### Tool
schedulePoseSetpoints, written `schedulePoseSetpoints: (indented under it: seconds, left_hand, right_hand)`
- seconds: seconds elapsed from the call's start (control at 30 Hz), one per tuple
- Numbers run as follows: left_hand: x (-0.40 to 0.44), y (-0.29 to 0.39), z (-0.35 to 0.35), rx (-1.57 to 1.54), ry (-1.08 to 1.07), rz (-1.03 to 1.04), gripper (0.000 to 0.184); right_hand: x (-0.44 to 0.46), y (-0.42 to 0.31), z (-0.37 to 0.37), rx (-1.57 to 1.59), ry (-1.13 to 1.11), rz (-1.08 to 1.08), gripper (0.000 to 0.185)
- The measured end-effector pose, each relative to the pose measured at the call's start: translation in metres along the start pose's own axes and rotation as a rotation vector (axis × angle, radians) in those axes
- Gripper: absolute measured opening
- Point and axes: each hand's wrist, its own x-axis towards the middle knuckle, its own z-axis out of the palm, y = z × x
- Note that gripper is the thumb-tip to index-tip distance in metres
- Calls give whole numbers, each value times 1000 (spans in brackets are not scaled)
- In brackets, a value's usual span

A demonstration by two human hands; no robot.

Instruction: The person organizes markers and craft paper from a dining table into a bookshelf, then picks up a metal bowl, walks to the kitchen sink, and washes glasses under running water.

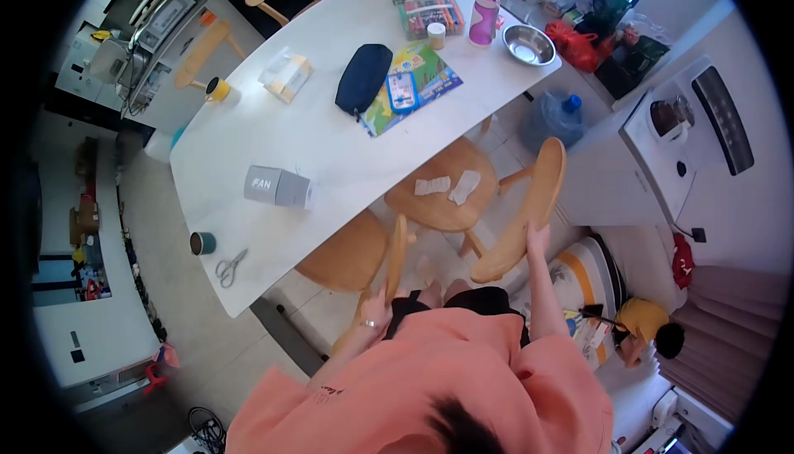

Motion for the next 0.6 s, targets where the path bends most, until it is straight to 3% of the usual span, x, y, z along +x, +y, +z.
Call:
schedulePoseSetpoints:
  seconds: [0.1,0.2,0.37,0.6]
  left_hand:
    - [-19,-23,32,76,44,69,71]
    - [-29,-29,47,-100,148,197,68]
    - [-36,-18,23,-150,-74,41,70]
    - [-34,-28,18,-316,-66,96,73]
  right_hand:
    - [17,-10,-12,-65,126,-118,42]
    - [56,-9,-19,-137,169,-115,43]
    - [94,-20,-34,-122,110,-169,42]
    - [46,-7,-32,-81,87,-170,43]
